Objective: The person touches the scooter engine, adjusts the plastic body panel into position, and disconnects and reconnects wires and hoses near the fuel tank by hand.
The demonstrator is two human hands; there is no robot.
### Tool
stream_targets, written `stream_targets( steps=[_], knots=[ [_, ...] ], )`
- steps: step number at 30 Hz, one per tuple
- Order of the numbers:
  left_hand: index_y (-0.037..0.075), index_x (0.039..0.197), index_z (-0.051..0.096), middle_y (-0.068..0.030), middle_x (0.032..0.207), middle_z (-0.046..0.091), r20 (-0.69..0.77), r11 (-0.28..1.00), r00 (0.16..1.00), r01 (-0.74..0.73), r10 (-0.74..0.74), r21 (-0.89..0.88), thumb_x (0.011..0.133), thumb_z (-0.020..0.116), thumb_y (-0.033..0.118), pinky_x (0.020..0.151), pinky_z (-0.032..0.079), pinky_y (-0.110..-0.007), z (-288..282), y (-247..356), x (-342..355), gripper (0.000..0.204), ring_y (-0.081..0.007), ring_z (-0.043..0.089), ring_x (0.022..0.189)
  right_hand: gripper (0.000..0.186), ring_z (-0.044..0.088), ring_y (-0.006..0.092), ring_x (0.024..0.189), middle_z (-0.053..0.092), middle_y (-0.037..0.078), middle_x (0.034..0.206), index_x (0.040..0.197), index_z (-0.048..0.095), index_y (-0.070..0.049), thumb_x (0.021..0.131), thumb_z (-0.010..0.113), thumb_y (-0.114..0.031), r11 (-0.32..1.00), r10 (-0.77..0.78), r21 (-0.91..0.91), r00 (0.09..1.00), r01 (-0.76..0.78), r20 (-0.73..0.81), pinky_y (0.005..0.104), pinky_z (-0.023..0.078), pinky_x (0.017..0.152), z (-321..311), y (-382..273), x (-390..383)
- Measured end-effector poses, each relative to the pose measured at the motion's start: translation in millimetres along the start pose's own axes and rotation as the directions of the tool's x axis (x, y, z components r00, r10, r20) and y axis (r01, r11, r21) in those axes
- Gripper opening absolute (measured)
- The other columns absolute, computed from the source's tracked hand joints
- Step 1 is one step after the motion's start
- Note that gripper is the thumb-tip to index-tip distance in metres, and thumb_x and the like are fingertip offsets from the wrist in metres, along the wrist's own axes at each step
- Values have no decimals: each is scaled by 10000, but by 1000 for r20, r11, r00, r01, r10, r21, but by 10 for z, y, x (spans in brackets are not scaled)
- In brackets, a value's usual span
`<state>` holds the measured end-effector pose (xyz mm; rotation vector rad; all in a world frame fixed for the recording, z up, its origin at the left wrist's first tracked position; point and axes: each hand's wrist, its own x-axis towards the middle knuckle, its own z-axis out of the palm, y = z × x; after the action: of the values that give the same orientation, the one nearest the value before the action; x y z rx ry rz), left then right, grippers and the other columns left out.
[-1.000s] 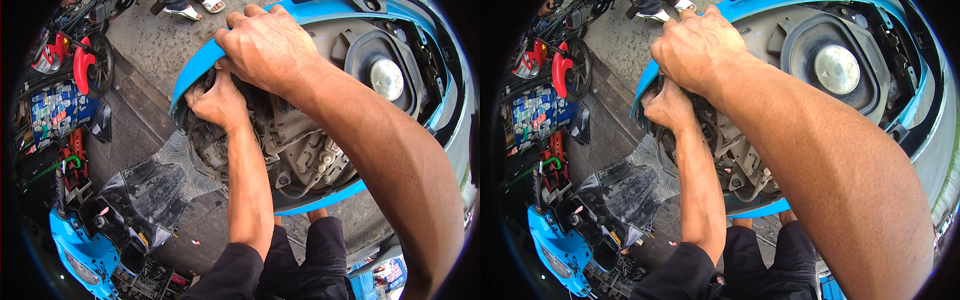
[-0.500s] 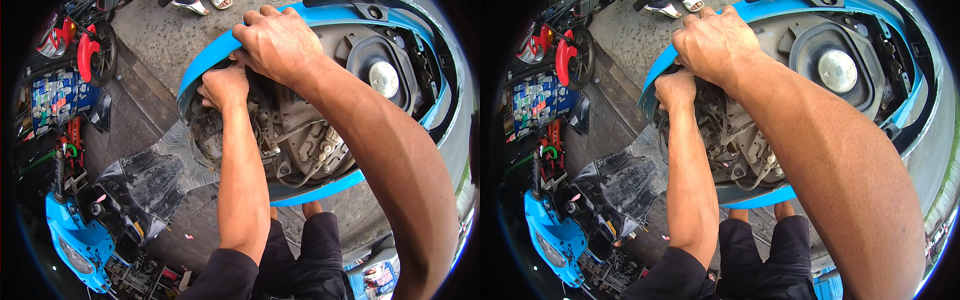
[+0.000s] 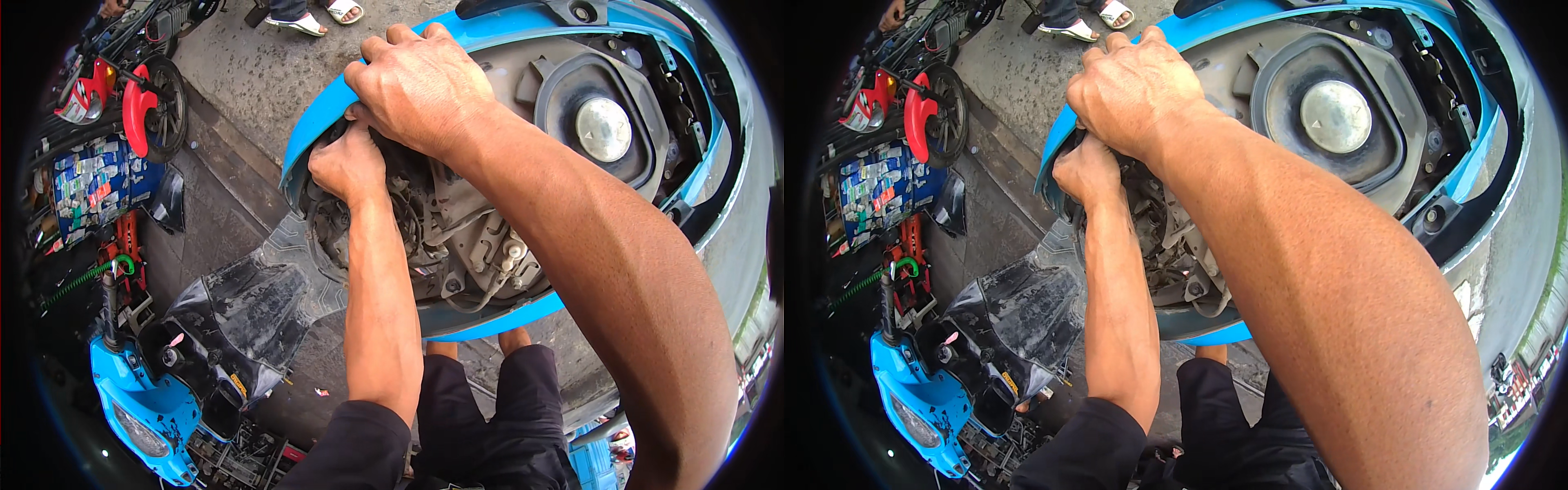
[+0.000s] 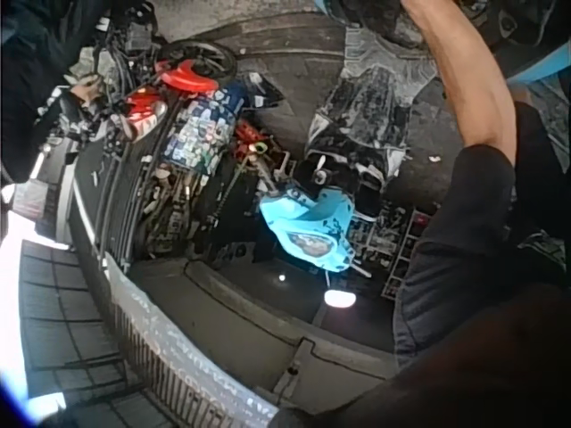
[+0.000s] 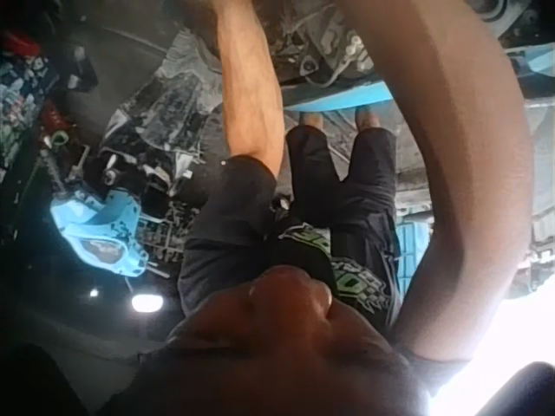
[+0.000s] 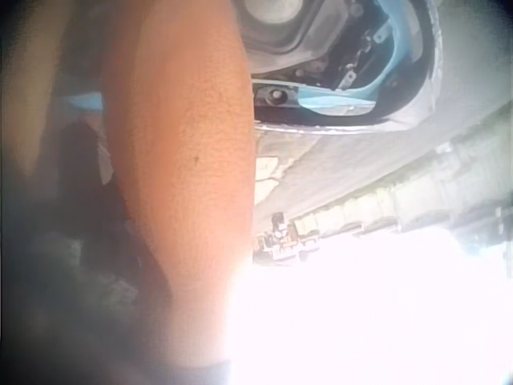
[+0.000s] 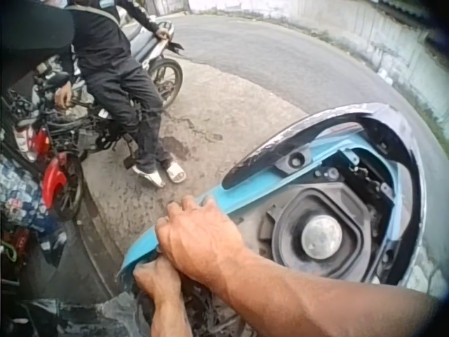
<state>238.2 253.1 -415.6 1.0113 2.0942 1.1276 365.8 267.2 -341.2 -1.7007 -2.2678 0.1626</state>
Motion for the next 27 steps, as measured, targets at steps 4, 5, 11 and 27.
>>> stream_targets(
  steps=[4, 5, 11, 27],
  knots=[
    [-91, 824, 752, -149, 848, 785, -92, 998, 996, -18, 13, -54, 724, 896, 339, 709, 536, -408, 74, -69, 12, 465, -213, 685, 729, 286, 697, 305, 1040, 735, 101, 1014, 964, 780, -118, 835, 780, -372, 1000, -6, -12, 1000, 6, 2, 497, 520, 852, -69, -33, 60],
    [-84, 822, 752, -156, 840, 784, -124, 996, 989, -86, 84, -10, 725, 895, 341, 705, 538, -412, 93, -76, 4, 459, -226, 690, 720, 285, 695, 304, 1043, 735, 100, 1012, 967, 779, -117, 836, 779, -371, 1000, -10, -11, 1000, 10, -7, 494, 518, 857, -51, -30, 52],
    [-68, 907, 774, -175, 937, 798, -57, 999, 998, -41, 42, 12, 760, 893, 271, 789, 557, -417, -21, 70, -30, 388, -304, 757, 830, 275, 686, 289, 1057, 730, 86, 1027, 971, 771, -116, 850, 774, -362, 1000, -19, -21, 1000, 20, 11, 477, 507, 869, -11, -10, 34],
    [-74, 949, 770, -148, 977, 800, -39, 993, 996, -84, 81, -83, 783, 879, 183, 818, 557, -391, 12, -37, 4, 324, -228, 735, 862, 272, 685, 290, 1046, 729, 82, 1017, 963, 770, -111, 851, 769, -358, 1000, -5, 6, 1000, 5, 29, 477, 507, 871, -20, -33, 30]
  ],
)
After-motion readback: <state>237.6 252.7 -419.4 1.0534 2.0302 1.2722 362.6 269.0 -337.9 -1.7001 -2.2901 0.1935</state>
